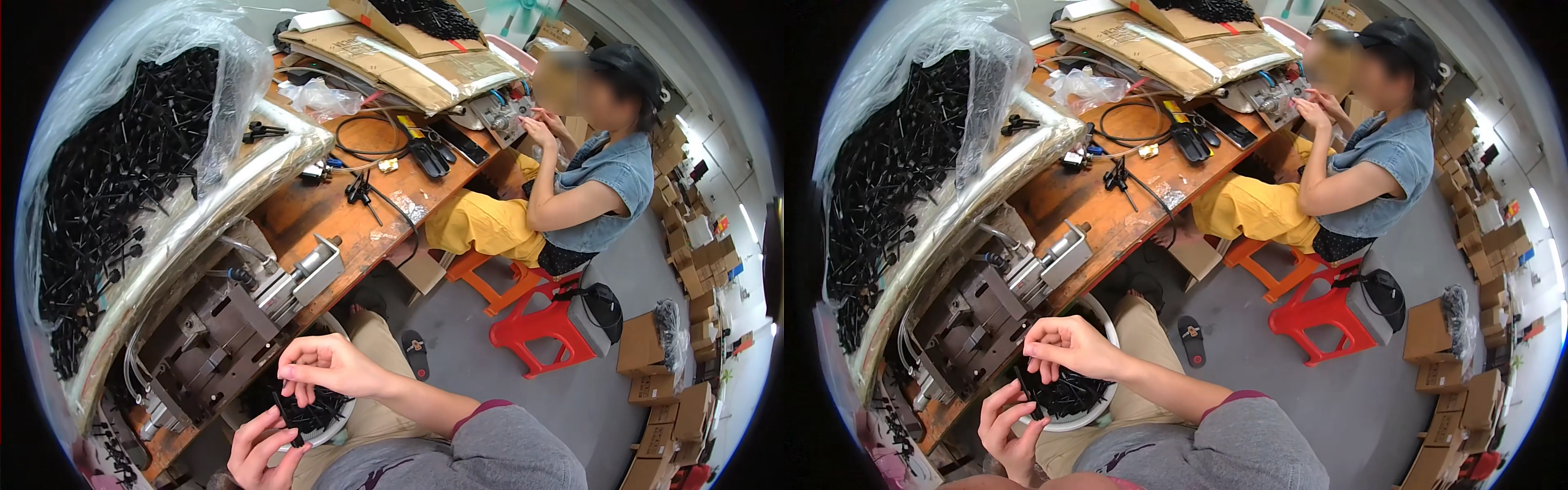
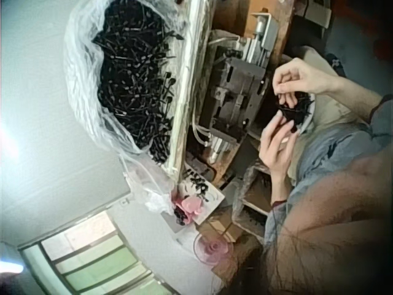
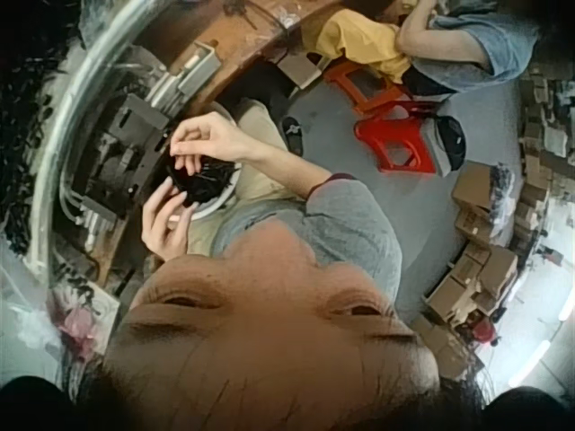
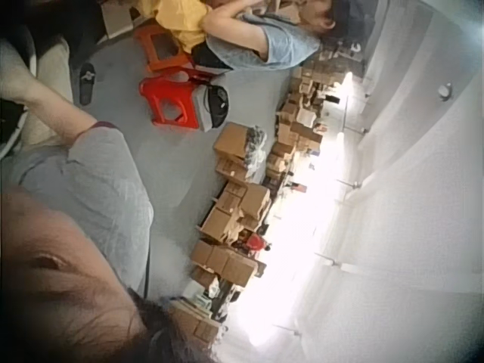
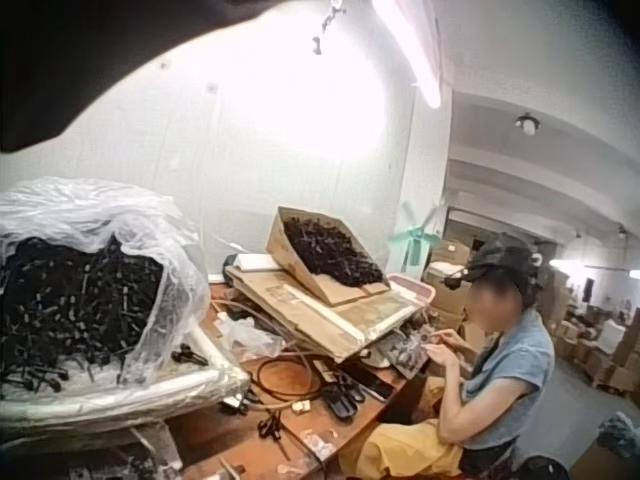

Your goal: Assembling black plastic components using a pneumatic assembly machine.

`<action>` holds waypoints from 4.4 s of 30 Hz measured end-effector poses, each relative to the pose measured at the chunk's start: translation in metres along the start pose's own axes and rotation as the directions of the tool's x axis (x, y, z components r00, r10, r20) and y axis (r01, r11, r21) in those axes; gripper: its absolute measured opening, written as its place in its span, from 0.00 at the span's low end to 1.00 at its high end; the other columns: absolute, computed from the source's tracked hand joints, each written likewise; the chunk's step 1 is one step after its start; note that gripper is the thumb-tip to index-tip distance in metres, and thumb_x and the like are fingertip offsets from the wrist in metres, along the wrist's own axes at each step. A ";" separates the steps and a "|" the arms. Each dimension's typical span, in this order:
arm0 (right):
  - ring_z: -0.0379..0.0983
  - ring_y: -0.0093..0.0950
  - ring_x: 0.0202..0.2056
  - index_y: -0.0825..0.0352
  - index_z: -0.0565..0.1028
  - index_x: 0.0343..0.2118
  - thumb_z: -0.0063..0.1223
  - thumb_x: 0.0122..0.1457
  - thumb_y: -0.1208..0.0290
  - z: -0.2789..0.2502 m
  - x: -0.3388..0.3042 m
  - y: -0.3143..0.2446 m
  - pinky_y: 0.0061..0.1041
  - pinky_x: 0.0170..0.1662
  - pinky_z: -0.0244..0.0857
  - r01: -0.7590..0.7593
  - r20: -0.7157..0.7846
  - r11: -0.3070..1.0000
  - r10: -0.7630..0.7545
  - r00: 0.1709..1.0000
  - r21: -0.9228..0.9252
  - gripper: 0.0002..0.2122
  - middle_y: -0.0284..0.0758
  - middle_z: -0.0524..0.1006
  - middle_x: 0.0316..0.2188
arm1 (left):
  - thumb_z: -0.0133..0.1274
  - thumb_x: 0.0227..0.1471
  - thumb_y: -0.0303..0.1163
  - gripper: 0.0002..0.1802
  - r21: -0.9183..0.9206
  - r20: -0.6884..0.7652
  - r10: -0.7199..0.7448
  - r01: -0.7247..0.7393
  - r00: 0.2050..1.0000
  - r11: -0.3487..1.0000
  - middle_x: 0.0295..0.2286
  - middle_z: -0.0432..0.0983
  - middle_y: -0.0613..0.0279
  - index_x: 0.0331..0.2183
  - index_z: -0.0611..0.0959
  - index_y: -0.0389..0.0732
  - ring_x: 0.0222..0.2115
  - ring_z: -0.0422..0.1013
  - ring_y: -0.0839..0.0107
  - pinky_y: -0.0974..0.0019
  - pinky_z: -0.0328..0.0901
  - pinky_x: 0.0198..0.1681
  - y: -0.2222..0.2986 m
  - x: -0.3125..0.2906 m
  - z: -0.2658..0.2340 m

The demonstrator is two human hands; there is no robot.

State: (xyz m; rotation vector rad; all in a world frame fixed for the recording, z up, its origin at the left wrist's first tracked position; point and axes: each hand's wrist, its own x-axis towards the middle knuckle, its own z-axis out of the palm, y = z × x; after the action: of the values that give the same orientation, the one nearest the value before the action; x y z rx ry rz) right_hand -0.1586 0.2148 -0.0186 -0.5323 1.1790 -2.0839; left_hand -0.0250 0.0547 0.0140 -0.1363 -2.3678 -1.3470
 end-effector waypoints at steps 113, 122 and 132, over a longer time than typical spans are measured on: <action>0.70 0.22 0.16 0.68 0.53 0.58 0.36 0.68 0.67 0.000 -0.052 -0.084 0.16 0.20 0.65 0.741 -0.329 0.395 -0.912 0.245 -0.543 0.19 0.46 0.77 0.30 | 0.59 0.43 0.14 0.11 0.049 0.229 0.242 -0.260 0.943 0.964 0.44 0.75 0.45 0.34 0.81 0.29 0.35 0.75 0.59 0.65 0.70 0.37 0.014 0.012 -0.003; 0.76 0.23 0.23 0.70 0.68 0.41 0.44 0.65 0.74 -0.001 -0.030 -0.006 0.18 0.26 0.67 0.258 -0.319 0.965 -0.257 0.912 -0.040 0.06 0.43 0.79 0.31 | 0.66 0.28 0.19 0.18 0.125 0.167 0.170 -0.192 0.971 0.973 0.41 0.77 0.48 0.28 0.81 0.33 0.32 0.76 0.61 0.65 0.70 0.36 -0.002 -0.005 0.002; 0.74 0.22 0.20 0.70 0.69 0.39 0.46 0.64 0.73 0.010 -0.027 0.004 0.16 0.22 0.64 0.157 -0.189 0.985 -0.142 0.972 0.069 0.05 0.40 0.78 0.27 | 0.60 0.43 0.15 0.12 0.071 0.185 0.286 -0.303 0.940 0.950 0.43 0.76 0.45 0.34 0.81 0.30 0.35 0.75 0.57 0.63 0.69 0.38 0.015 0.011 -0.003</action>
State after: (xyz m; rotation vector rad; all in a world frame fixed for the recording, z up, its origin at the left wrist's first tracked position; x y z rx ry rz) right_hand -0.1320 0.2270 -0.0173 -0.4079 1.1794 -2.3422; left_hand -0.0300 0.0589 0.0315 -0.5770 -2.4277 -1.1119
